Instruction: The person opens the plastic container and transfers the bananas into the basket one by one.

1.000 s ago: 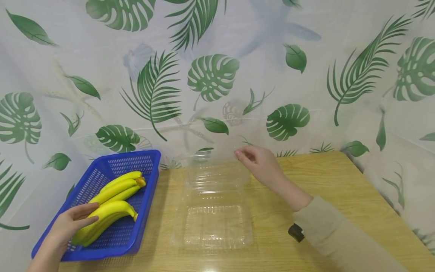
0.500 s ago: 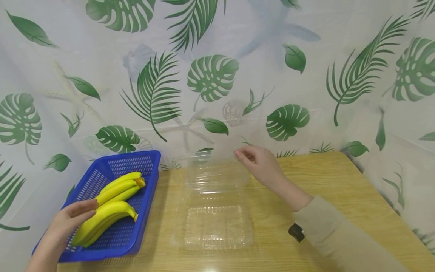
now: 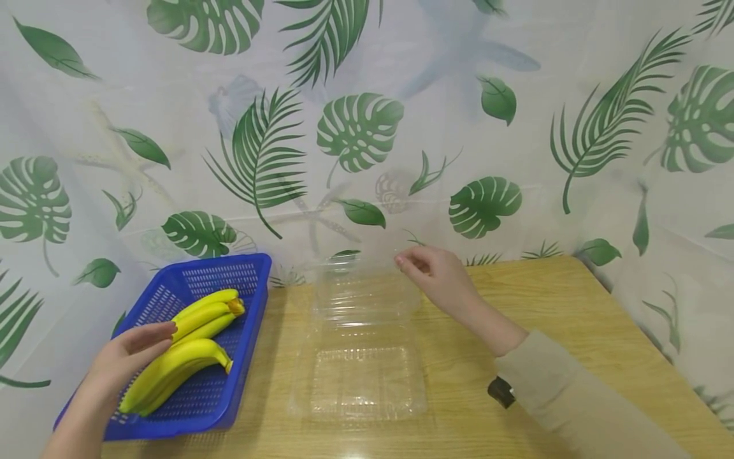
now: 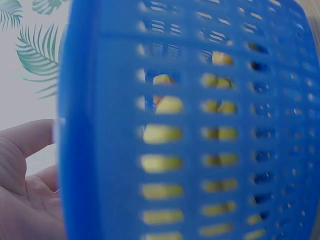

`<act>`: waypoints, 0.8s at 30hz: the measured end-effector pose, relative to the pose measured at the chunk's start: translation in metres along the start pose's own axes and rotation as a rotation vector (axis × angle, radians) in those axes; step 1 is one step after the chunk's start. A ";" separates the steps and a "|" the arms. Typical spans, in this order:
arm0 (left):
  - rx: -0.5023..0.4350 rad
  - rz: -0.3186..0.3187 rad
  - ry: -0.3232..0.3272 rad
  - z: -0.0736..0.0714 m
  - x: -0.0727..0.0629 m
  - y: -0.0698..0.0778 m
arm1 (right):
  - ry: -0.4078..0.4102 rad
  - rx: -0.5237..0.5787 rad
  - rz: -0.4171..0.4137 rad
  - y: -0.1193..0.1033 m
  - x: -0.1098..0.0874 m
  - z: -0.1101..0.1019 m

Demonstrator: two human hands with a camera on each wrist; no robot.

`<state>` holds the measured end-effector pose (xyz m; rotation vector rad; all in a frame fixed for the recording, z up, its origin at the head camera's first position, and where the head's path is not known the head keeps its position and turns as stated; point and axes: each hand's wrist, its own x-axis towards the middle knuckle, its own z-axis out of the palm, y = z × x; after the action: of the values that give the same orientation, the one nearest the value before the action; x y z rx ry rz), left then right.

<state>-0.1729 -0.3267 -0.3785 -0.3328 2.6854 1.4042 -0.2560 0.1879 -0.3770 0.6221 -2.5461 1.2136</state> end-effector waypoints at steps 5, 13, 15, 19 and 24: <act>0.017 0.050 -0.011 0.008 -0.002 0.009 | -0.012 0.003 -0.001 -0.001 0.000 -0.001; 0.013 0.112 -0.026 0.022 -0.005 0.025 | -0.024 -0.010 0.000 -0.004 -0.003 -0.002; 0.012 0.133 -0.033 0.025 -0.006 0.029 | -0.027 -0.010 -0.001 -0.005 -0.003 -0.002; 0.006 0.144 -0.046 0.032 -0.007 0.036 | -0.030 -0.007 -0.014 -0.006 -0.005 -0.003; -0.034 0.149 -0.061 0.040 -0.010 0.043 | -0.028 -0.016 -0.044 -0.004 -0.006 -0.004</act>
<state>-0.1739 -0.2682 -0.3651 -0.0920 2.6882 1.4744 -0.2484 0.1902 -0.3747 0.6927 -2.5482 1.1776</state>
